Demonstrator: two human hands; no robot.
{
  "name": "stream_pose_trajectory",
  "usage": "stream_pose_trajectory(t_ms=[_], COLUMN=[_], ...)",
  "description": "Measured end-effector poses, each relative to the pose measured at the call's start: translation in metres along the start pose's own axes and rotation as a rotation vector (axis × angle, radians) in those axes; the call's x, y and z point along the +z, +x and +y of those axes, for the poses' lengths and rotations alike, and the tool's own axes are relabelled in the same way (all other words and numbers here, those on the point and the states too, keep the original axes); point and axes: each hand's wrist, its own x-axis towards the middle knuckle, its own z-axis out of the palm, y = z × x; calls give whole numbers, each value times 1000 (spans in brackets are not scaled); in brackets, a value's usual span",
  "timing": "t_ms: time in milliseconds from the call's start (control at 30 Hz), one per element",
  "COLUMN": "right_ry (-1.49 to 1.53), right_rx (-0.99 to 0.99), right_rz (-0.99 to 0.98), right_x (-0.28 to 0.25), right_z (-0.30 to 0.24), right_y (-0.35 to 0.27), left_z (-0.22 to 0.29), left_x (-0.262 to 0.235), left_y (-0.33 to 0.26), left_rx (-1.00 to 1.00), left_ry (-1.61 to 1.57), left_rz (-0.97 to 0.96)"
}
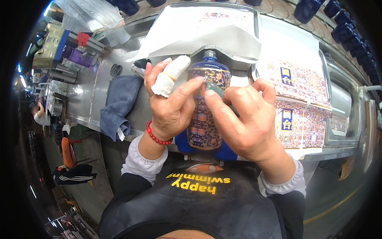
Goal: The person holds a decorated ceramic vase on a blue stand and repeatedly rubs its surface with a green abrasive pad while rotating the vase to access different areas. The person occasionally wipes the surface with a white cloth. The vase remains on the stand throughout the clip.
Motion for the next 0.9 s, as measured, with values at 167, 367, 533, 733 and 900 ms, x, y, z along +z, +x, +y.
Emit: stream_pose_trajectory(t_ms=[167, 367, 533, 733, 900], right_ry=[27, 4, 165, 748, 1054], right_rx=[0, 22, 222, 808, 925], right_rz=[-27, 55, 52, -127, -250], right_x=[-3, 2, -8, -17, -9], right_z=[0, 5, 8, 35, 57], right_y=[-1, -1, 0, 9, 15], left_z=[1, 2, 2, -2, -1], left_x=[0, 0, -2, 1, 0], left_y=[0, 0, 0, 5, 6], left_rx=[-5, -6, 9, -127, -234], left_ry=[0, 4, 0, -257, -427], left_rz=[4, 4, -8, 35, -35])
